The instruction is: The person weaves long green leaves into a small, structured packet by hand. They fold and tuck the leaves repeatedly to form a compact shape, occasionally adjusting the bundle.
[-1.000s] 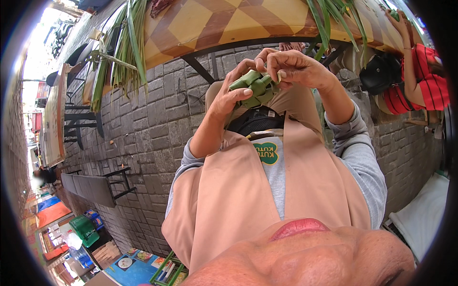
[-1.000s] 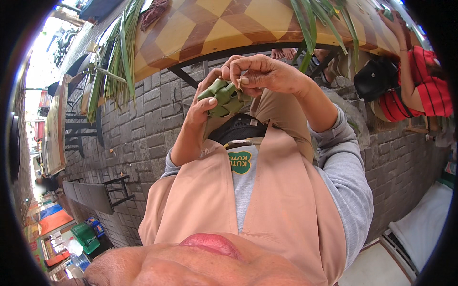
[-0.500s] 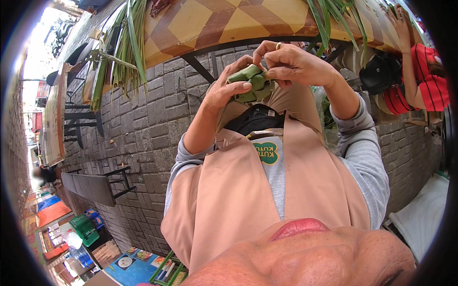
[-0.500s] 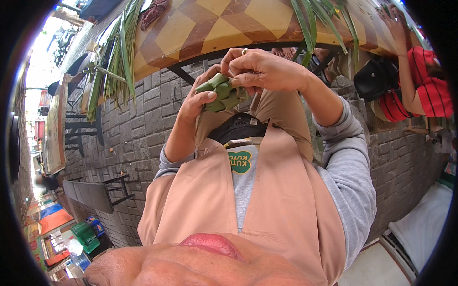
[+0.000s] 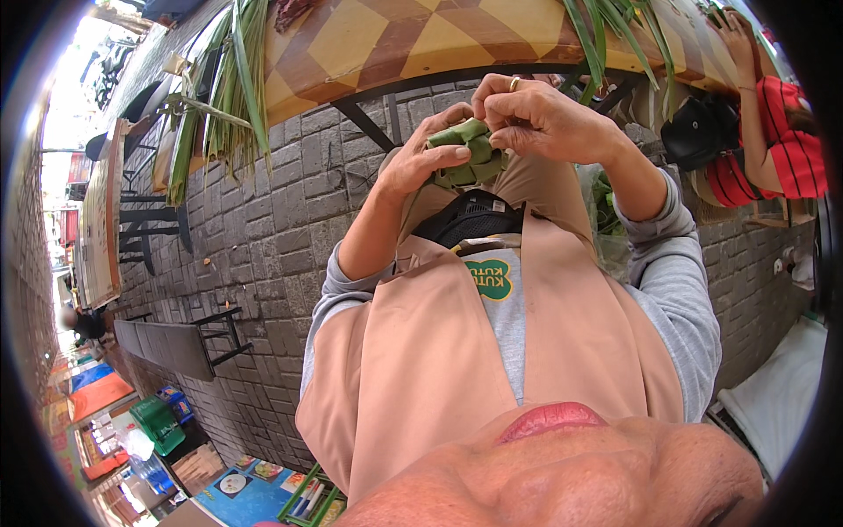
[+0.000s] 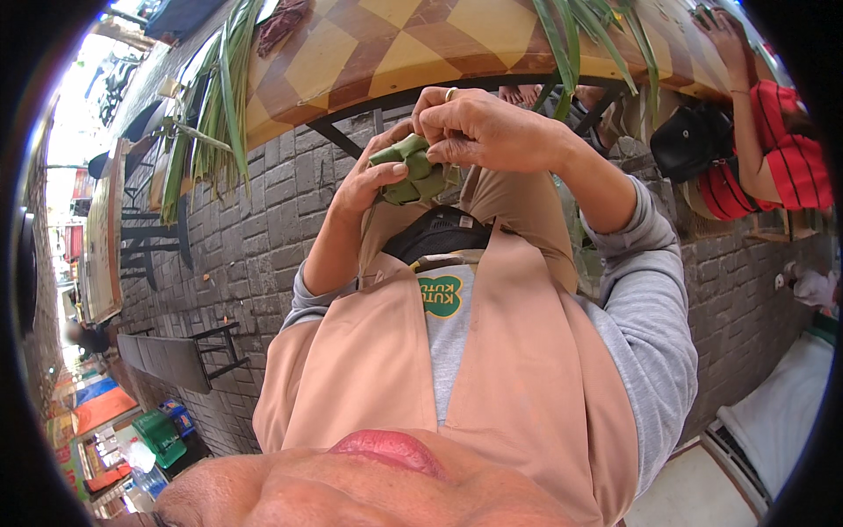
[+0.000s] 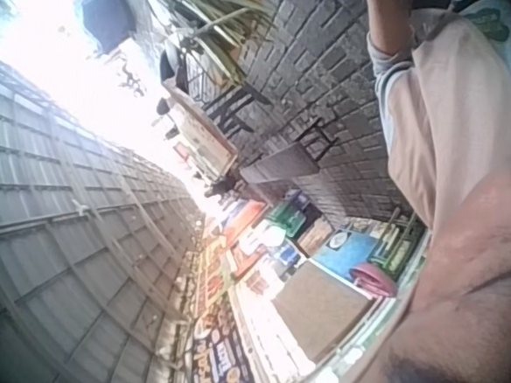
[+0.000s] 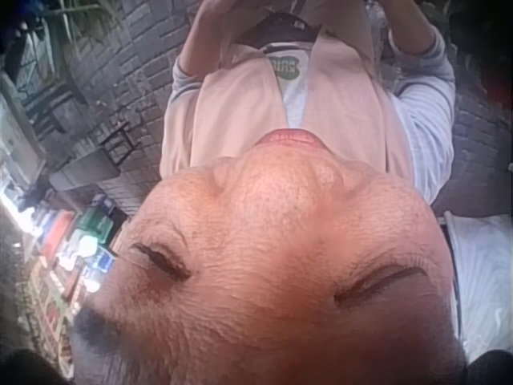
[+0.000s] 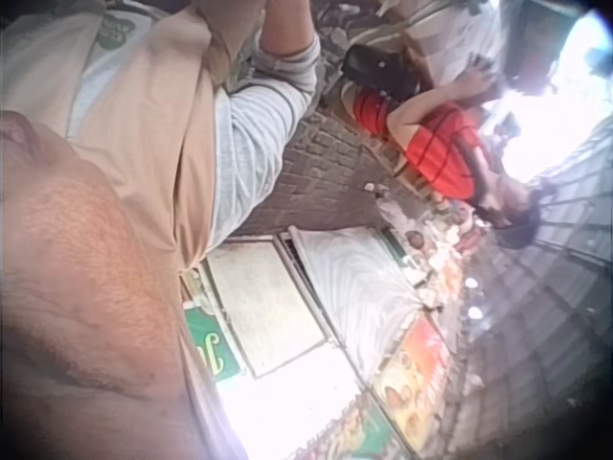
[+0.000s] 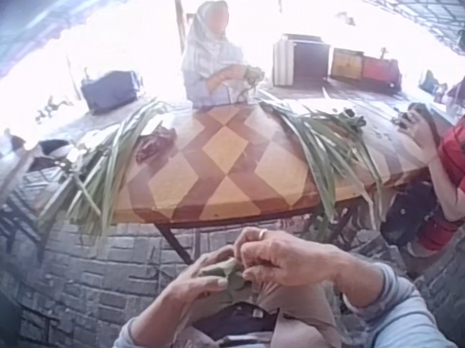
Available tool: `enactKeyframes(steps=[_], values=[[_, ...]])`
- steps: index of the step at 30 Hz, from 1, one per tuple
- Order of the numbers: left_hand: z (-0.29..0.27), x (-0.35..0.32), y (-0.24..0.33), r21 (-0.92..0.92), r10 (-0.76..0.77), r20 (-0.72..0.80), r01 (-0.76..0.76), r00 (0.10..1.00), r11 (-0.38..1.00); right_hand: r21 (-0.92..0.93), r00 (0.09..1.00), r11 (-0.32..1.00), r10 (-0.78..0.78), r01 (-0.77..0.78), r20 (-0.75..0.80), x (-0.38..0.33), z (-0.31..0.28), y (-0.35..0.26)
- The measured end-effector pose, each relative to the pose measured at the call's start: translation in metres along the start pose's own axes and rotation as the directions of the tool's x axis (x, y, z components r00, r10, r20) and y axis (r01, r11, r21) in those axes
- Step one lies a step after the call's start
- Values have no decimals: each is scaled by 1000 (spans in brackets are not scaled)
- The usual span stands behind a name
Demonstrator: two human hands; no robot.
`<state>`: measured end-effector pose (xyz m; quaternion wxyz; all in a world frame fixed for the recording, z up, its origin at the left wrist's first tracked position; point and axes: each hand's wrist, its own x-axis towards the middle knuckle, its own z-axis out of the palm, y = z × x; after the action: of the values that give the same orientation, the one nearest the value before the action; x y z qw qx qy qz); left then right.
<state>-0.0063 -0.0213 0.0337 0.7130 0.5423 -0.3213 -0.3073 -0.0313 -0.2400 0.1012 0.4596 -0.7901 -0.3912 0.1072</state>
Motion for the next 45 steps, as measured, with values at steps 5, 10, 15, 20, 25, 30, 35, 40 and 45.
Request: enactKeyframes(steps=[5,10,15,20,25,30,35,40,45], values=[[0,1,-1,-81,18,43,-15,999,997,500,980,843,180,-198,86,-8,-3,2],[-2,3,-8,-160,13,87,1,996,987,455,997,888,66,-72,28,-9,5,17],[-5,3,-16,-196,0,73,14,997,980,147,993,984,-94,103,-66,-6,8,17],[2,2,-9,-247,19,32,-10,999,969,84,991,993,-74,83,-110,-7,11,13],[-7,2,-26,-224,21,63,-6,998,975,199,991,971,-125,131,-42,-13,12,23],[-7,6,-27,-298,33,33,-22,999,954,293,971,952,-16,88,-240,-17,21,24],[-1,7,-21,-354,23,-105,-59,994,933,153,871,987,30,52,-490,-28,41,17],[3,11,-25,-341,23,-150,-74,988,937,-162,812,986,-118,29,-572,-29,49,13],[-1,13,-27,-324,15,-75,-38,997,945,-313,791,945,-265,98,-552,-28,46,18]])
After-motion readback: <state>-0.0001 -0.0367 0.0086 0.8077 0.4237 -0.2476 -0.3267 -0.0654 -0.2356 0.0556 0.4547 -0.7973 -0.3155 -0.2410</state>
